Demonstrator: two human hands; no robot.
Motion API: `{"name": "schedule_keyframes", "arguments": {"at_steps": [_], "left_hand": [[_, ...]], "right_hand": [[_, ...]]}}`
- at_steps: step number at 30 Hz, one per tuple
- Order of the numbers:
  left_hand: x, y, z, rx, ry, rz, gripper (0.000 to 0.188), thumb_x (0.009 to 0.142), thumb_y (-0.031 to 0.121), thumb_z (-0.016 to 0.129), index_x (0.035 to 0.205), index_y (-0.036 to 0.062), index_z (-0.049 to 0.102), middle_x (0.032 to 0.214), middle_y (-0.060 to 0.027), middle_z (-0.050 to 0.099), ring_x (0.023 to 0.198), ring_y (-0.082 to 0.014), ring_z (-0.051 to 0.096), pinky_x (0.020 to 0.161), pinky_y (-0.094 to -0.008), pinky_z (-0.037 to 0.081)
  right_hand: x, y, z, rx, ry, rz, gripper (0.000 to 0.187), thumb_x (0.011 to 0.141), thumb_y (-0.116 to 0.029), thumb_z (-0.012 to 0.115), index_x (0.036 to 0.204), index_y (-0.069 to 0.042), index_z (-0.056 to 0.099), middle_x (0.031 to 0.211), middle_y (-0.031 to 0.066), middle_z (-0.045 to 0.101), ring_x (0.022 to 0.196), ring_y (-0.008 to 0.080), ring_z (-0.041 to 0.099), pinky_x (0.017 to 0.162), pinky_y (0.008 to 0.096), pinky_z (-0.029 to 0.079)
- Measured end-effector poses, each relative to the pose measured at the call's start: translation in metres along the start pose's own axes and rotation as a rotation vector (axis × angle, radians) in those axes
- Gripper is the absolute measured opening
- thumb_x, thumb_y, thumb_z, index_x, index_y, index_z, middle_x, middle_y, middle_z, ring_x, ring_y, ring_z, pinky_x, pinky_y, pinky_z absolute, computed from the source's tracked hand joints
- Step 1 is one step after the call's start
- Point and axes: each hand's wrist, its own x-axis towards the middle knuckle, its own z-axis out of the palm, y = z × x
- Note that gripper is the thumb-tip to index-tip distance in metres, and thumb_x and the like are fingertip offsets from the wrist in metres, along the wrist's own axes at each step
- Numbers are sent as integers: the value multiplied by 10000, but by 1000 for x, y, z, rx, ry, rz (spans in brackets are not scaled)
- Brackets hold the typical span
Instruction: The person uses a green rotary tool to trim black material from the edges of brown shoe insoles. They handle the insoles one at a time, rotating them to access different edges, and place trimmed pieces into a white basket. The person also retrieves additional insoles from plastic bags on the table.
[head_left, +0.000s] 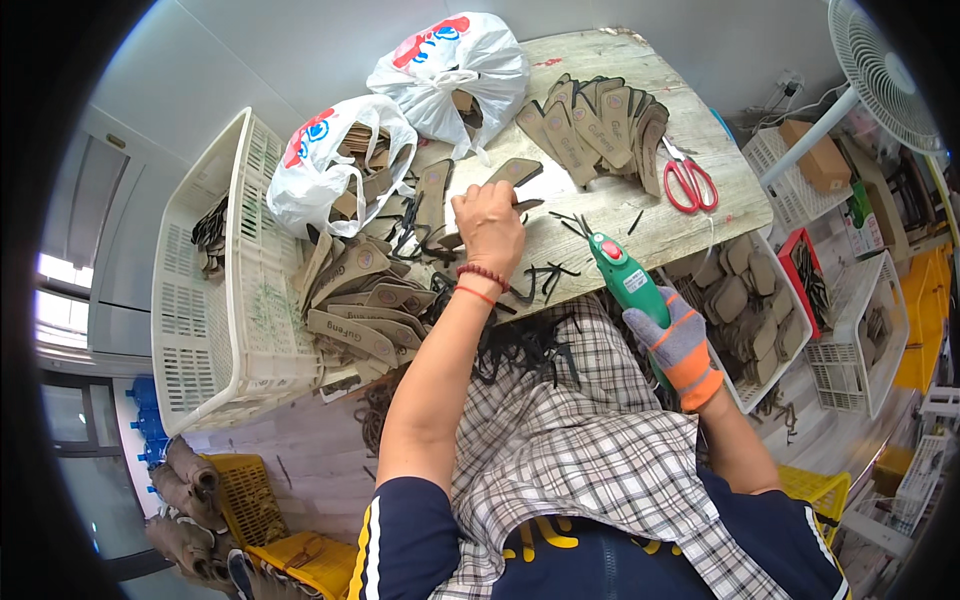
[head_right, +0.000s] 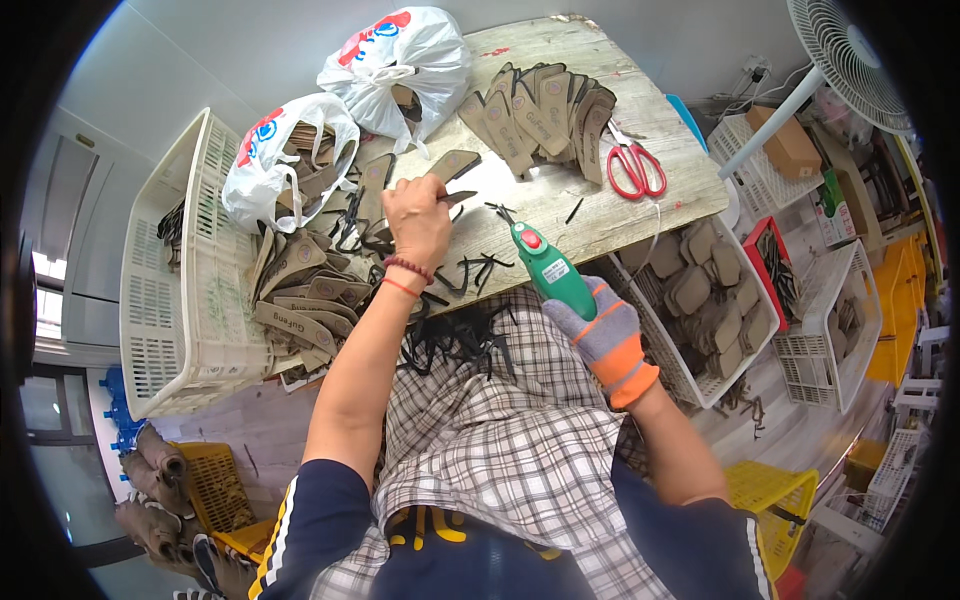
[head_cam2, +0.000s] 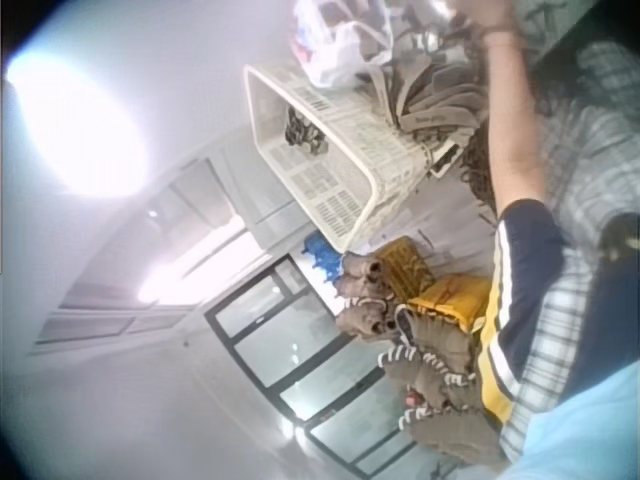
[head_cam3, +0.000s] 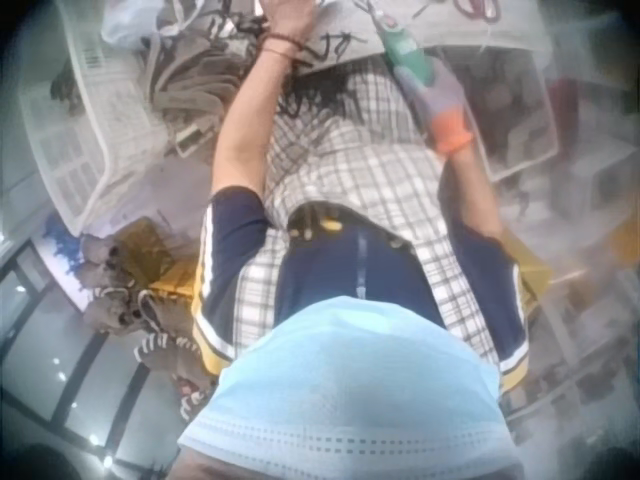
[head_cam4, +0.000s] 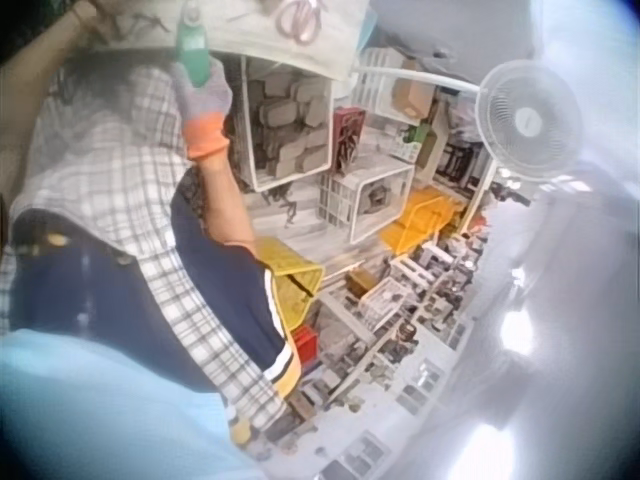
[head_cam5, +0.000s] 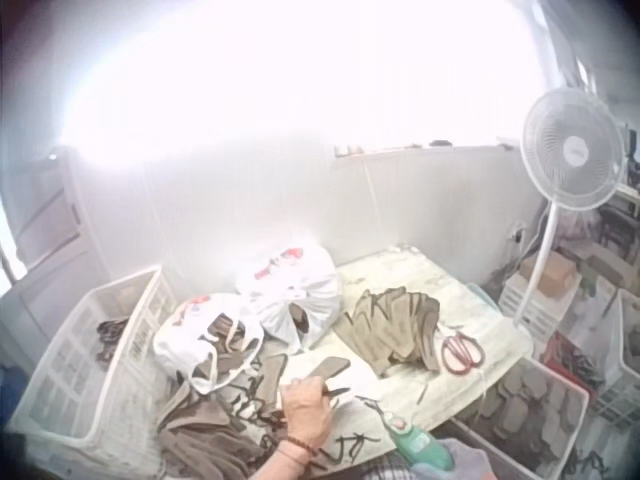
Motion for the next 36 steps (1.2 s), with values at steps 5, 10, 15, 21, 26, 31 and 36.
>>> {"name": "schedule_keyframes", "arguments": {"at_steps": [5, 10, 15, 21, 26, 31, 36], "left_hand": [[-6, 33, -48, -1131, 171, -630, 107, 771, 20, 654, 867, -24, 644, 775, -32, 633, 669, -98, 566, 640, -228, 452], [-27, 42, -48, -1601, 244, -973, 115, 779, 28, 673, 874, -1, 616, 762, -34, 641, 635, -100, 575, 597, -203, 442], [-33, 50, -35, -1734, 231, -1070, 123, 819, 64, 638, 918, 19, 581, 841, -61, 643, 730, -154, 608, 695, -281, 484], [-42, 63, -35, -1710, 113, -1073, 121, 816, 107, 648, 898, 36, 593, 816, -48, 648, 693, -126, 598, 666, -249, 465], [-53, 70, -35, -1742, 65, -1118, 111, 850, 114, 612, 915, 27, 587, 860, -55, 640, 755, -142, 602, 720, -255, 469], [-61, 76, -40, -1731, 17, -1113, 106, 847, 102, 610, 923, 31, 590, 855, -42, 642, 751, -111, 595, 705, -230, 457], [-70, 77, -44, -1630, -1, -1060, 83, 821, 80, 638, 862, 13, 610, 785, -32, 636, 677, -91, 571, 660, -210, 451]], "right_hand": [[5, -8, 11, -18, 13, -59, 489, 732, -339, 742, 1038, 2, 569, 689, 57, 604, 561, 98, 544, 523, 252, 446], [6, -11, 22, -33, -29, -68, 520, 717, -377, 747, 1021, 9, 577, 716, 82, 620, 593, 127, 573, 551, 265, 465], [3, -9, 26, -49, -37, -89, 520, 718, -378, 746, 1018, 10, 573, 681, 77, 612, 555, 124, 573, 525, 265, 461], [2, -17, 24, -17, -25, -71, 483, 729, -354, 741, 1012, -3, 567, 641, 55, 593, 515, 110, 551, 495, 251, 445], [5, -9, 26, -87, 12, -157, 458, 733, -326, 745, 1015, -10, 570, 668, 60, 602, 548, 106, 558, 507, 256, 450], [3, -16, 24, -40, 0, -129, 448, 736, -316, 745, 1017, -14, 571, 684, 64, 608, 553, 102, 554, 508, 256, 451], [2, -24, 18, 3, -32, -95, 447, 738, -308, 744, 1023, -12, 568, 690, 59, 611, 558, 91, 548, 509, 249, 449]]}}
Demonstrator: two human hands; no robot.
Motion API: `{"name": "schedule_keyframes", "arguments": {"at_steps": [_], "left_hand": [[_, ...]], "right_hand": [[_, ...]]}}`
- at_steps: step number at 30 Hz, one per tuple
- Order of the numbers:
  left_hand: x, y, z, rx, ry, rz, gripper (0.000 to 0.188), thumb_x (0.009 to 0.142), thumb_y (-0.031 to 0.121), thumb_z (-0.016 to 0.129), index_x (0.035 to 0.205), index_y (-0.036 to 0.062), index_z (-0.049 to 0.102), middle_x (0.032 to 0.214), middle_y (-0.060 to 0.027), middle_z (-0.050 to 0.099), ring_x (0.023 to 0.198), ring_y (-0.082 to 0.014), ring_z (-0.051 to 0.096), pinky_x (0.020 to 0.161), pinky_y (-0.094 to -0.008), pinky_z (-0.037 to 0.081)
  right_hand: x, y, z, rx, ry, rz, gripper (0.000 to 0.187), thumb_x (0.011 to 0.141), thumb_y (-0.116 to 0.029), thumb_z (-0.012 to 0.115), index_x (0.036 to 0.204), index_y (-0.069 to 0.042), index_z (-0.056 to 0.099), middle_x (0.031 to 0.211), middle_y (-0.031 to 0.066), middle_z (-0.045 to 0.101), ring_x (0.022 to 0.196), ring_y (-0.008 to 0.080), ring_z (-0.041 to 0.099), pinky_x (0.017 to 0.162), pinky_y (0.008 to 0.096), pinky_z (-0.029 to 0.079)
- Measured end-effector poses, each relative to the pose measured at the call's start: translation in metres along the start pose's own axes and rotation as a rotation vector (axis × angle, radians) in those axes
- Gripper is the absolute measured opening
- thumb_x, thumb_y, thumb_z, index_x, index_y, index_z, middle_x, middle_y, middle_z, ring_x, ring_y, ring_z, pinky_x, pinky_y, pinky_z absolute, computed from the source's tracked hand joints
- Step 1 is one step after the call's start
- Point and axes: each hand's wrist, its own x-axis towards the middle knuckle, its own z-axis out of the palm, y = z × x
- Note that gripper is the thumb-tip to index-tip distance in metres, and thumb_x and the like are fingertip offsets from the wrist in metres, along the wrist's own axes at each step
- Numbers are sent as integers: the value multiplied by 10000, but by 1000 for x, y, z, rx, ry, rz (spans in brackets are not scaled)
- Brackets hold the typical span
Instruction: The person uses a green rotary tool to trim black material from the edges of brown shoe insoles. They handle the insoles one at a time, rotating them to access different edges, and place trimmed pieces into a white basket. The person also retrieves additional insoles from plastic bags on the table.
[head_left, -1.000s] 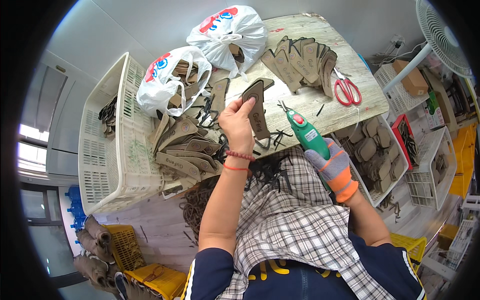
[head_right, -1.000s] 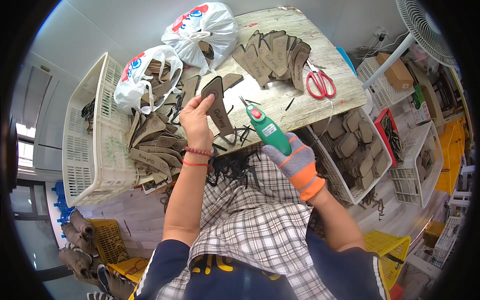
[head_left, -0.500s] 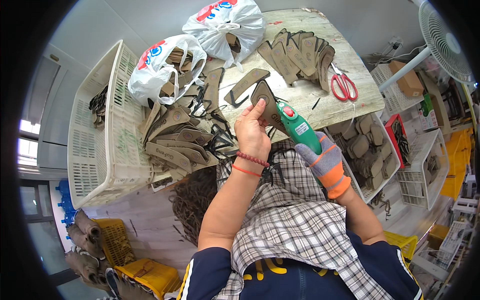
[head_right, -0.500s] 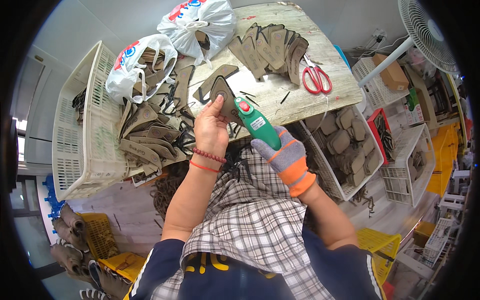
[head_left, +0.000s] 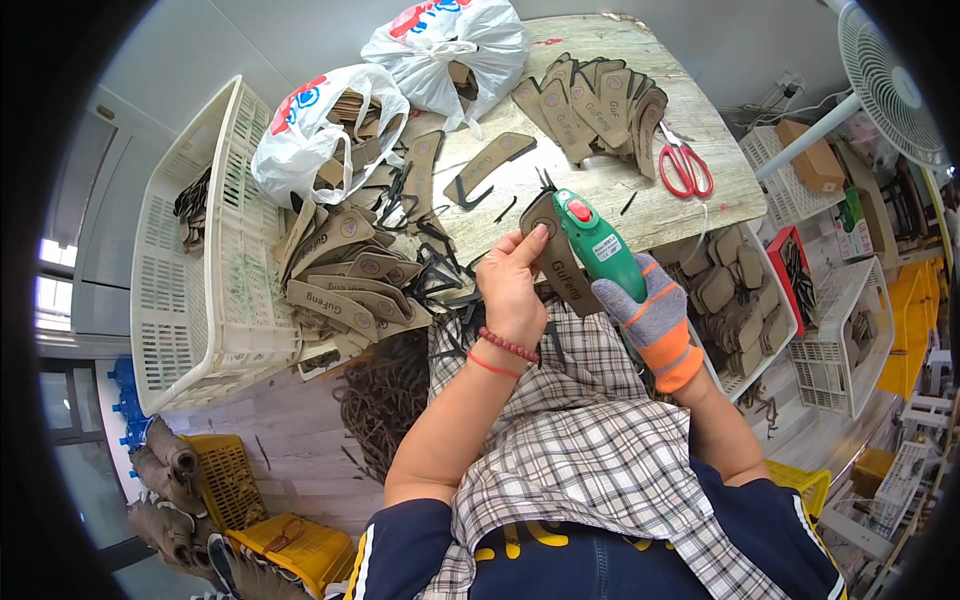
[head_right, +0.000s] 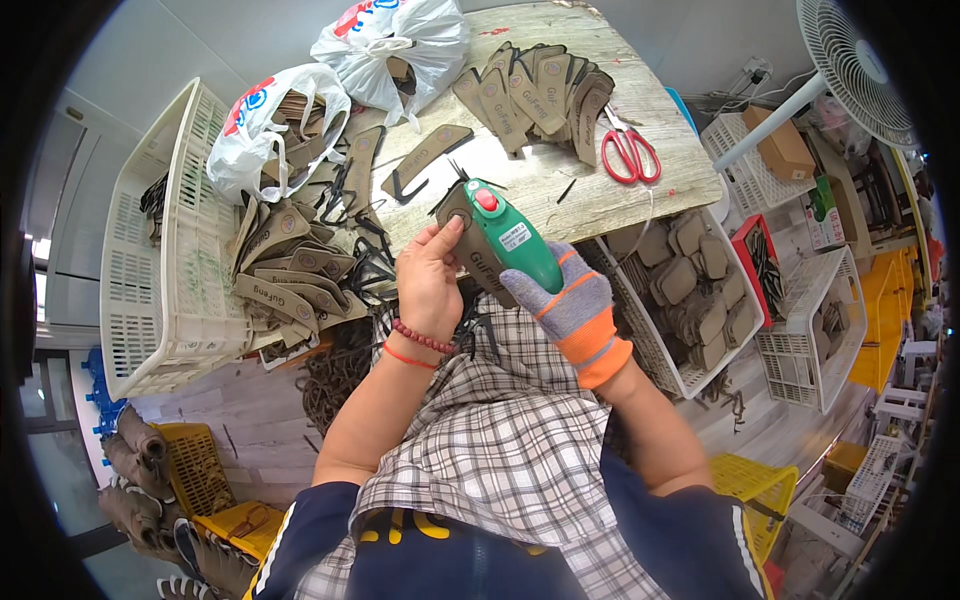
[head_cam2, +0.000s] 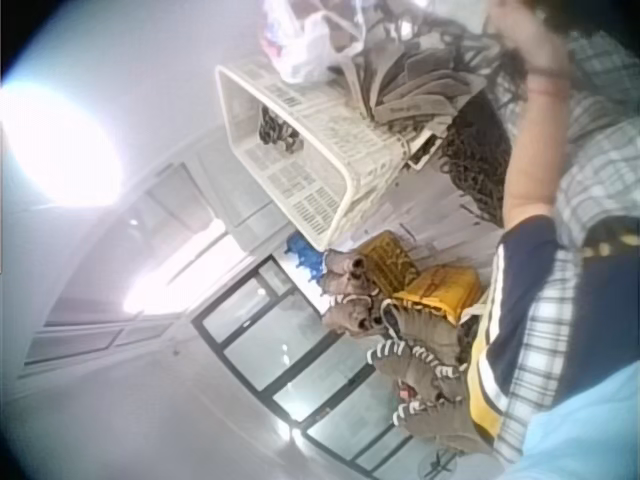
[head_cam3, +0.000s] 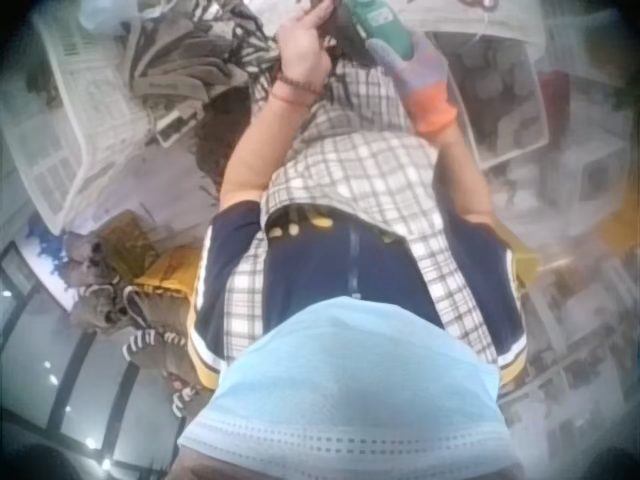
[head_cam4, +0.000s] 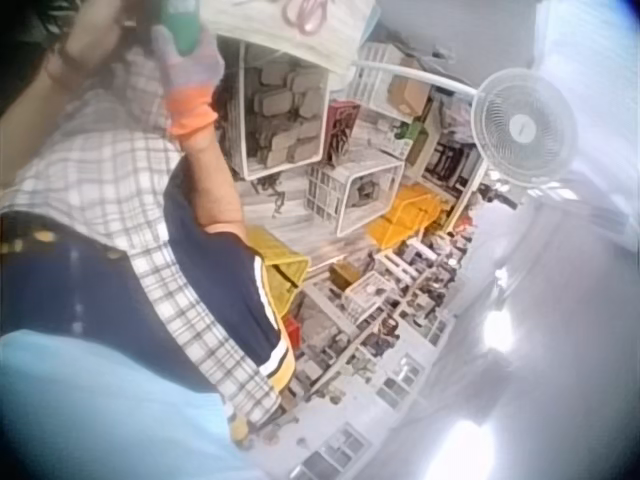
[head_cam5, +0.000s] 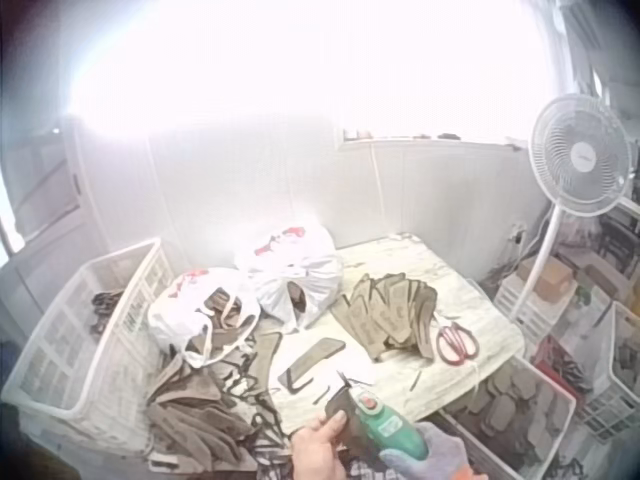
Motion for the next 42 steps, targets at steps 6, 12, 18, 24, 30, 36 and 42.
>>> {"name": "schedule_keyframes", "arguments": {"at_steps": [6, 12, 18, 24, 30, 36, 42], "left_hand": [[6, 15, 1, -86, 6, 137, 63, 824, 54, 627, 848, -1, 606, 781, -44, 636, 651, -83, 573, 611, -203, 459], [9, 19, -2, 34, -45, 191, 68, 821, 43, 622, 863, -10, 626, 784, -39, 642, 643, -68, 569, 596, -189, 453], [11, 28, -8, 178, -100, 204, 84, 811, 42, 634, 859, -27, 632, 771, -36, 642, 627, -58, 561, 577, -184, 452], [14, 47, -14, 327, -216, 186, 76, 798, 15, 642, 866, -16, 625, 800, -52, 654, 665, -73, 594, 633, -194, 480], [17, 69, -13, 575, -293, 172, 80, 789, 40, 660, 841, -18, 643, 763, -19, 642, 647, -44, 562, 598, -173, 450], [24, 82, -16, 759, -392, 144, 71, 783, 33, 662, 832, -14, 640, 750, -7, 634, 641, -30, 546, 579, -167, 434], [24, 92, -11, 913, -483, 59, 85, 771, 38, 672, 832, -16, 645, 736, 5, 627, 640, -25, 536, 575, -166, 426]], "right_hand": [[-4, 5, -7, -64, -4, -6, 471, 741, -304, 743, 1055, -5, 560, 700, 52, 617, 585, 87, 557, 529, 246, 454], [-7, 9, -10, -59, -17, -29, 504, 738, -322, 747, 1070, 4, 553, 734, 62, 631, 618, 87, 577, 559, 240, 468], [-7, 8, -18, -46, -58, -56, 483, 748, -283, 741, 1081, 8, 546, 777, 76, 639, 651, 99, 592, 586, 241, 479], [-8, 11, -26, -98, -87, -201, 451, 751, -247, 736, 1076, 4, 548, 810, 70, 639, 681, 93, 590, 602, 245, 483], [-9, 9, -36, -99, -182, -150, 440, 745, -239, 744, 1066, -5, 555, 808, 63, 635, 692, 84, 581, 615, 244, 479], [-8, 8, -39, -94, -228, -118, 448, 737, -235, 755, 1071, -11, 557, 807, 53, 631, 689, 78, 571, 626, 240, 478], [-9, 6, -37, -30, -261, -101, 459, 734, -224, 759, 1083, -8, 554, 817, 44, 626, 685, 70, 568, 620, 231, 475]]}}
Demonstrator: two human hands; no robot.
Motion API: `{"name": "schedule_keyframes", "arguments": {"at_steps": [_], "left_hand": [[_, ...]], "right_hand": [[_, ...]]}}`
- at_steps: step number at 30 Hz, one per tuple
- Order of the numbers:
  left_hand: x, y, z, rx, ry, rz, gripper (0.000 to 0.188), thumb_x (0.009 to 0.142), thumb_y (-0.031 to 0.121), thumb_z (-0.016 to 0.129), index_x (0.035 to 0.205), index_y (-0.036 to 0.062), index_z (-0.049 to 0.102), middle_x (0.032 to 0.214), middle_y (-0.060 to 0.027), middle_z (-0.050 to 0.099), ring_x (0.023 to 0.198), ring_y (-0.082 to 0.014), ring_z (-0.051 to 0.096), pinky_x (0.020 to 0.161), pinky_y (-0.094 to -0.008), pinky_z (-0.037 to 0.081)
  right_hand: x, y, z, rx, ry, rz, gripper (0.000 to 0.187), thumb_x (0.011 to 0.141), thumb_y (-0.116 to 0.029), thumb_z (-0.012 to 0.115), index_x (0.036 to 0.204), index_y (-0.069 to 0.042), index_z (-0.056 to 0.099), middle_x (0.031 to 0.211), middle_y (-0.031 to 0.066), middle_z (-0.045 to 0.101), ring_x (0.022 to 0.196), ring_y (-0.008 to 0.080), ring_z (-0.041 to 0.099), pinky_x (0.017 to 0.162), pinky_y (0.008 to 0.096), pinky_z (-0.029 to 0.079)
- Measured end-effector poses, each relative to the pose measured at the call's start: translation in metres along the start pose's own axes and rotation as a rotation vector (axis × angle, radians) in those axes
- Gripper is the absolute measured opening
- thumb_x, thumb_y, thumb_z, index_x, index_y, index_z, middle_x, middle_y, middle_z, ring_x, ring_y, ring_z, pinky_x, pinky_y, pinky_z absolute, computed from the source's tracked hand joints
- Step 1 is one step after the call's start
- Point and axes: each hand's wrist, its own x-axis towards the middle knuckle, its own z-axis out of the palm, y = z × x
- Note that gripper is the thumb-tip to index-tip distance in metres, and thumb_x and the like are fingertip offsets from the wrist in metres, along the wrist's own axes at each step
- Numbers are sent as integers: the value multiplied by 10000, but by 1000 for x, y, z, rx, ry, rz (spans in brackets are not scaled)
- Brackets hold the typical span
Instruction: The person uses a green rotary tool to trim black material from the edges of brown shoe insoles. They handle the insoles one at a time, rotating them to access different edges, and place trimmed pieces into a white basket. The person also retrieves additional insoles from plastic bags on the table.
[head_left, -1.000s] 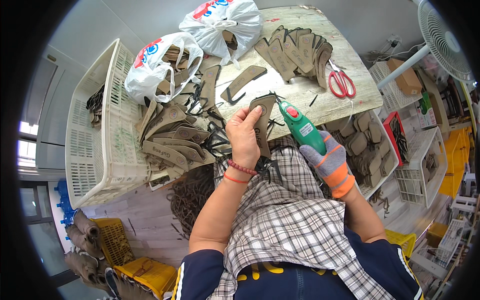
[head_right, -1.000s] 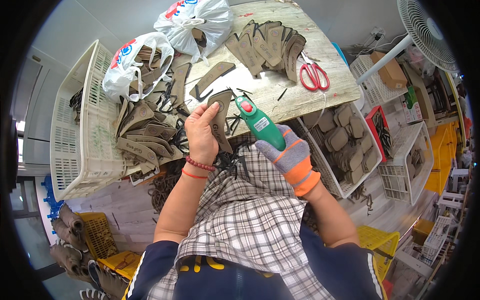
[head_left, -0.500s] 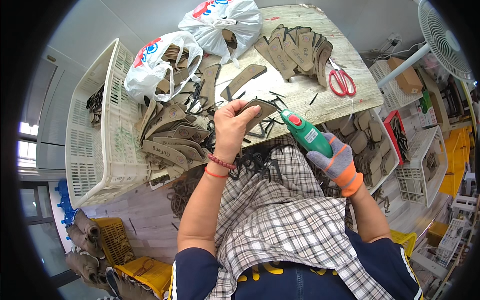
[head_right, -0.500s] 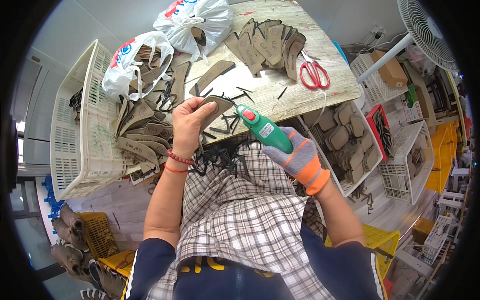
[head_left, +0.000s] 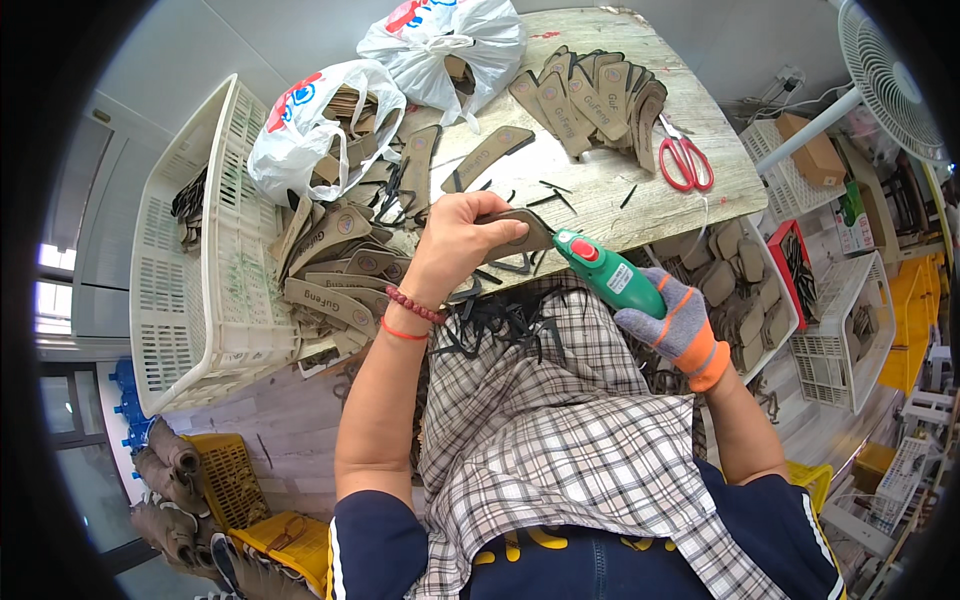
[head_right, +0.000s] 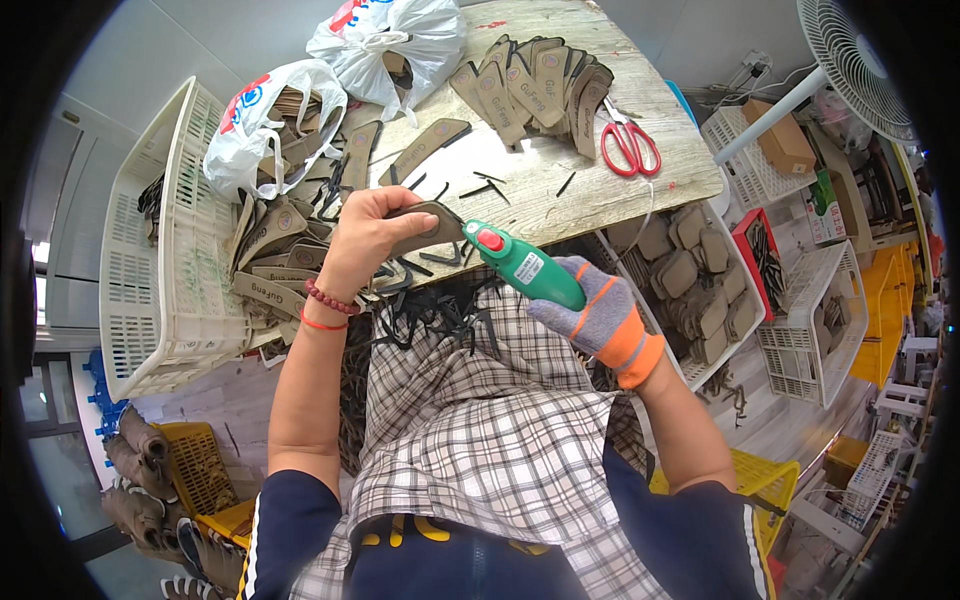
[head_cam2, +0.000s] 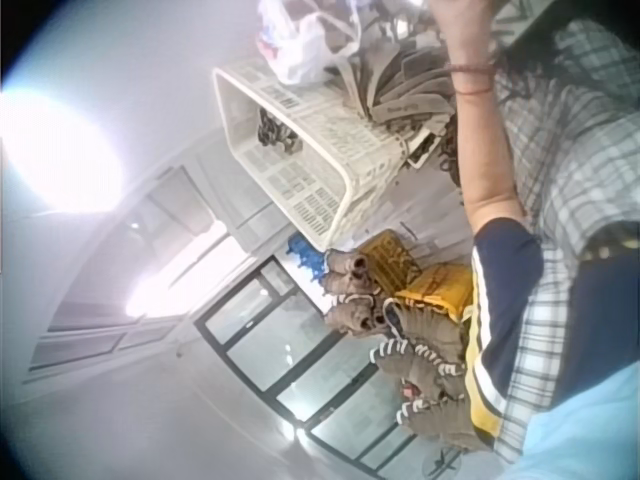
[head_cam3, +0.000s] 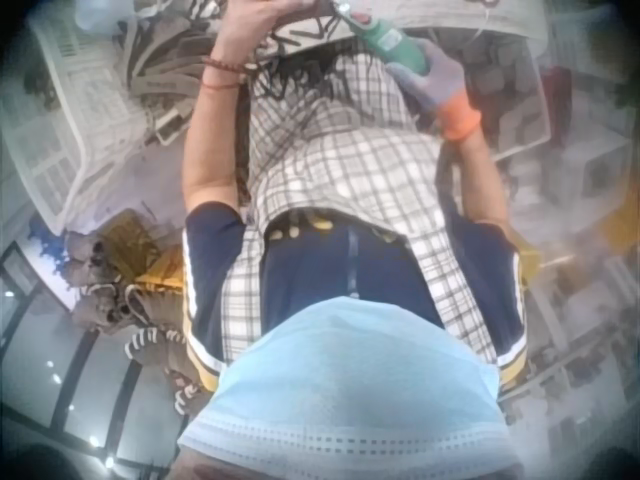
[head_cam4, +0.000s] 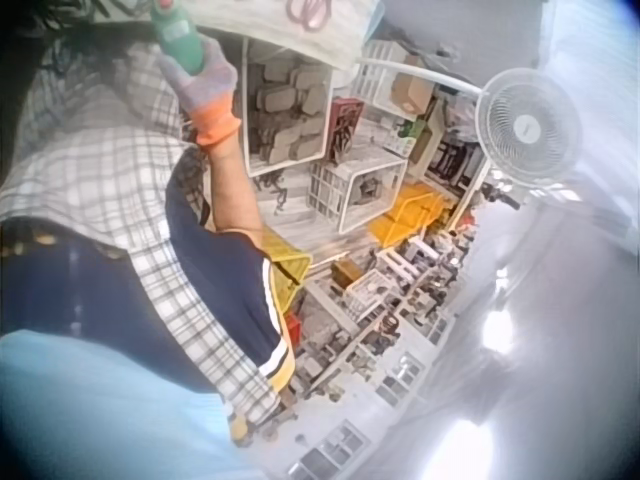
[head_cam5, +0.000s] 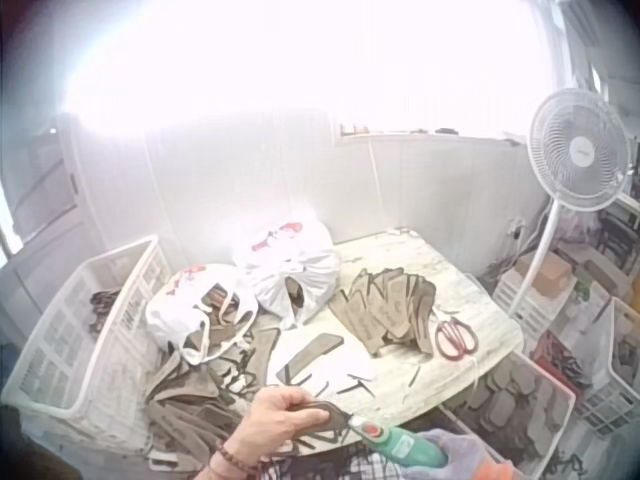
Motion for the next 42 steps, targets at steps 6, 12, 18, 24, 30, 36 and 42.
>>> {"name": "schedule_keyframes", "arguments": {"at_steps": [6, 12, 18, 24, 30, 36, 42], "left_hand": [[4, -3, 5, 71, -120, -55, 121, 750, 45, 685, 835, -30, 643, 730, -5, 630, 649, -44, 544, 596, -189, 443], [14, -11, 4, 17, 339, 62, 132, 753, 51, 667, 849, -31, 629, 768, -30, 623, 692, -73, 555, 628, -208, 453], [0, -65, 15, -949, 689, -144, 189, 803, 15, 569, 967, -10, 479, 858, -101, 594, 737, -226, 610, 651, -334, 516], [-16, -80, 56, -1062, 509, -197, 106, 829, 35, 603, 925, 48, 560, 880, -50, 624, 791, -157, 606, 695, -304, 497], [-13, -55, 62, -861, 543, -37, 72, 815, 17, 622, 850, 35, 562, 825, -50, 638, 704, -122, 611, 650, -243, 489], [-7, -58, 64, -811, 605, 21, 77, 796, 22, 651, 797, 30, 574, 791, -57, 646, 656, -118, 612, 595, -216, 479], [-6, -63, 63, -676, 574, -26, 61, 796, 22, 650, 819, 5, 596, 798, -65, 651, 670, -121, 616, 603, -223, 483]], "right_hand": [[4, -5, 3, 33, -19, 3, 445, 748, -210, 748, 1080, 8, 549, 825, 36, 622, 688, 58, 562, 616, 223, 473], [4, -1, 6, -8, 101, -18, 452, 756, -230, 740, 1081, 17, 544, 829, 46, 632, 692, 64, 567, 606, 224, 473], [-1, 7, 14, -38, 133, 17, 475, 749, -259, 742, 1086, 12, 546, 818, 58, 639, 696, 77, 584, 610, 231, 476], [-4, 19, 26, -97, 154, 44, 475, 745, -305, 739, 1074, -12, 562, 831, 75, 651, 707, 119, 612, 637, 262, 492], [-4, 19, 30, -138, 92, 110, 477, 743, -335, 736, 1066, -30, 565, 816, 94, 651, 708, 144, 628, 635, 275, 502], [-4, 14, 30, -106, 72, 128, 474, 745, -336, 733, 1064, -29, 564, 815, 93, 648, 697, 149, 628, 626, 273, 500], [-2, 15, 28, -101, 80, 103, 471, 746, -337, 733, 1058, -27, 564, 808, 86, 644, 684, 143, 620, 621, 270, 498]]}}
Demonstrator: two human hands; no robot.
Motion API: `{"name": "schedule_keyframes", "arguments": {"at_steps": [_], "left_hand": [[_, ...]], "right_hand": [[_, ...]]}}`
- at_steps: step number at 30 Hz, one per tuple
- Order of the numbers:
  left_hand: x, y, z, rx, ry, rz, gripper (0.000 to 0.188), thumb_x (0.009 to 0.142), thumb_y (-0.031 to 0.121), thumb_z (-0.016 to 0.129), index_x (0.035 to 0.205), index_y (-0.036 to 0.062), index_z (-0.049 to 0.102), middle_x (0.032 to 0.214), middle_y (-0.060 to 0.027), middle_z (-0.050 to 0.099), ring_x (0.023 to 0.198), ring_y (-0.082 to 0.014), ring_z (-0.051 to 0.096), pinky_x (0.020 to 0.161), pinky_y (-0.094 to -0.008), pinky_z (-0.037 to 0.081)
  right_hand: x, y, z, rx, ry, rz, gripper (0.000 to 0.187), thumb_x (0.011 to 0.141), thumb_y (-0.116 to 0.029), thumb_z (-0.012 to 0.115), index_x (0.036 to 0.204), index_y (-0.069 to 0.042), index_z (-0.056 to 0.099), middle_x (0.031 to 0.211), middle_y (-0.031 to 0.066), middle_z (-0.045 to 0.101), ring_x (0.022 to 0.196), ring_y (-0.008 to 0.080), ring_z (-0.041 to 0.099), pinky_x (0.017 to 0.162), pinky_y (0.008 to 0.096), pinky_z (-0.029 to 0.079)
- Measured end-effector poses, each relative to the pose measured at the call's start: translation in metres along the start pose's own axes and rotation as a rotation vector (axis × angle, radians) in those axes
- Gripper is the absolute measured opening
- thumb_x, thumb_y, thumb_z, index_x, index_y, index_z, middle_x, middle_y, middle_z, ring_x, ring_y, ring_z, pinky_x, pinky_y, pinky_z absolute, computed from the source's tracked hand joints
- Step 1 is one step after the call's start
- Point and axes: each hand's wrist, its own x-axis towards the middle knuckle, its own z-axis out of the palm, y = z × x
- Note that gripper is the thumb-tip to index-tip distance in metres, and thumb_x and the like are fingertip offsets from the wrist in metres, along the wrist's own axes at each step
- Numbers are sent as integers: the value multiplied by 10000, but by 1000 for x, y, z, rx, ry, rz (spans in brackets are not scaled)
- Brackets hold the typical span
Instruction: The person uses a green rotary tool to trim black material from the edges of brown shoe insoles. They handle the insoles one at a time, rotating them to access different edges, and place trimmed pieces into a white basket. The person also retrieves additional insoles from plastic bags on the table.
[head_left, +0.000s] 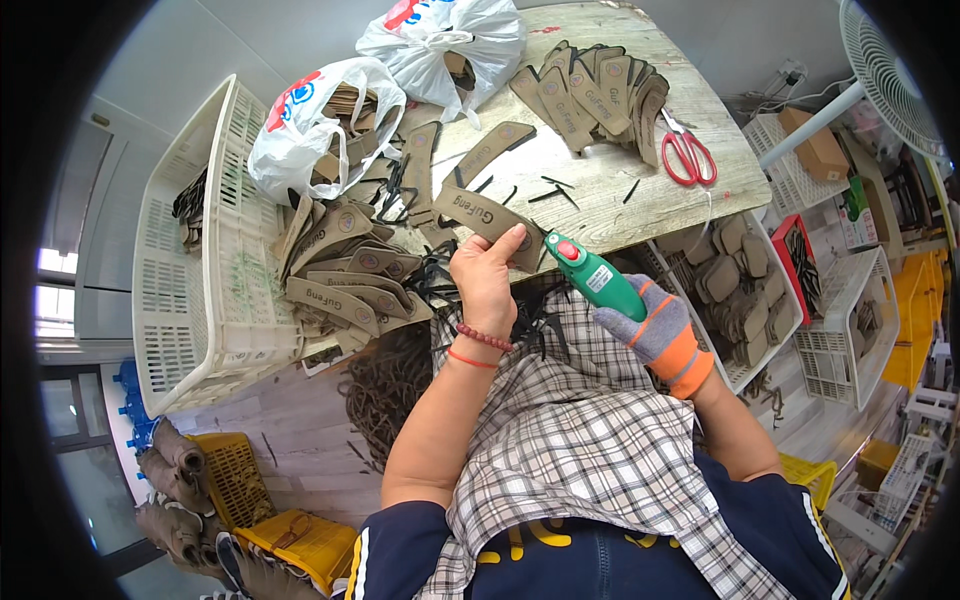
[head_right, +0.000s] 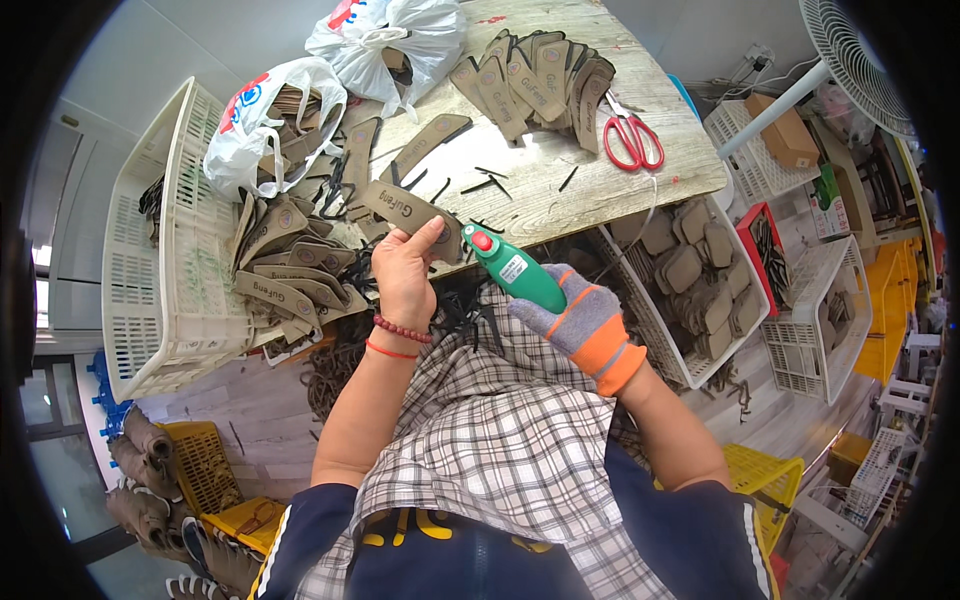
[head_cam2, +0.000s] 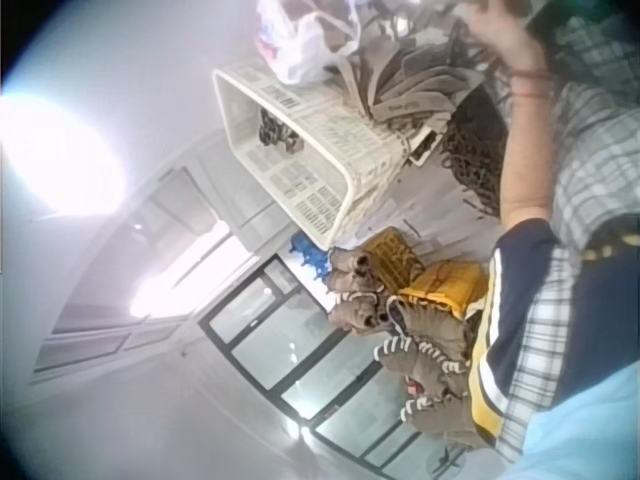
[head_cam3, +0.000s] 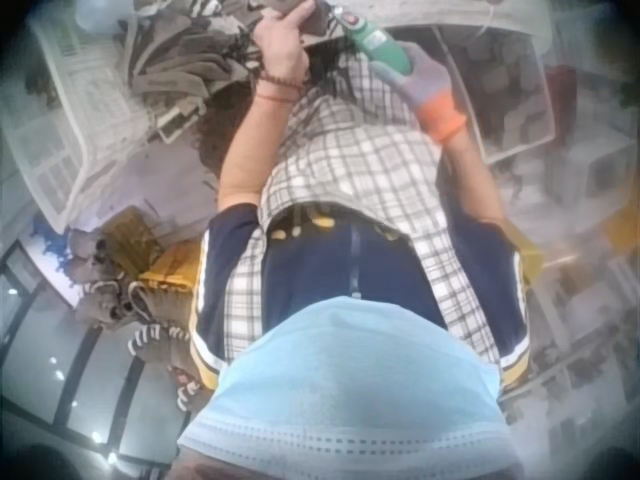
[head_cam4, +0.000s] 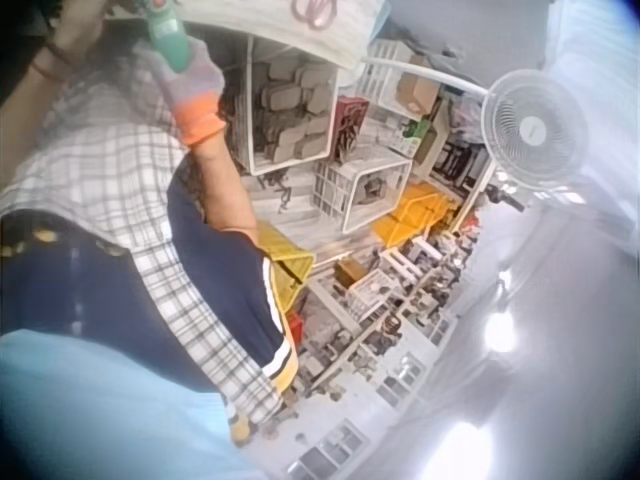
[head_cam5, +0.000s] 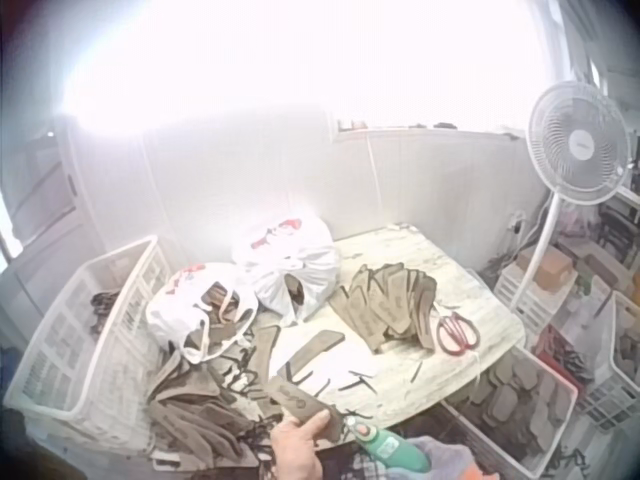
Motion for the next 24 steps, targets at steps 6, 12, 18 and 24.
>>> {"name": "schedule_keyframes", "arguments": {"at_steps": [6, 12, 18, 24], "left_hand": [[-8, 5, -1, 122, -124, -80, 70, 805, 27, 633, 849, -26, 620, 803, -78, 658, 668, -124, 619, 615, -237, 490], [-4, 17, -8, 92, -47, -20, 73, 787, 8, 639, 845, -34, 624, 789, -75, 655, 642, -109, 597, 602, -229, 478], [-4, 17, -8, 66, -54, -17, 61, 786, 7, 640, 837, -25, 631, 790, -71, 657, 659, -104, 598, 612, -232, 480], [-7, 17, -5, 77, -101, -76, 55, 810, 24, 626, 840, -22, 621, 802, -76, 656, 672, -122, 616, 620, -244, 499]], "right_hand": [[5, -10, -8, -98, -36, -18, 479, 738, -341, 738, 1062, -33, 565, 782, 88, 642, 672, 150, 623, 619, 271, 496], [1, -12, -9, -86, -22, -5, 487, 736, -340, 739, 1069, -32, 563, 777, 96, 640, 662, 155, 624, 619, 276, 497], [-1, -9, -7, -30, -65, -17, 485, 738, -327, 740, 1074, -28, 559, 797, 105, 645, 678, 159, 632, 624, 277, 501], [0, -4, -5, -59, -38, -68, 487, 738, -327, 741, 1074, -26, 558, 784, 92, 641, 663, 147, 622, 611, 273, 498]]}}
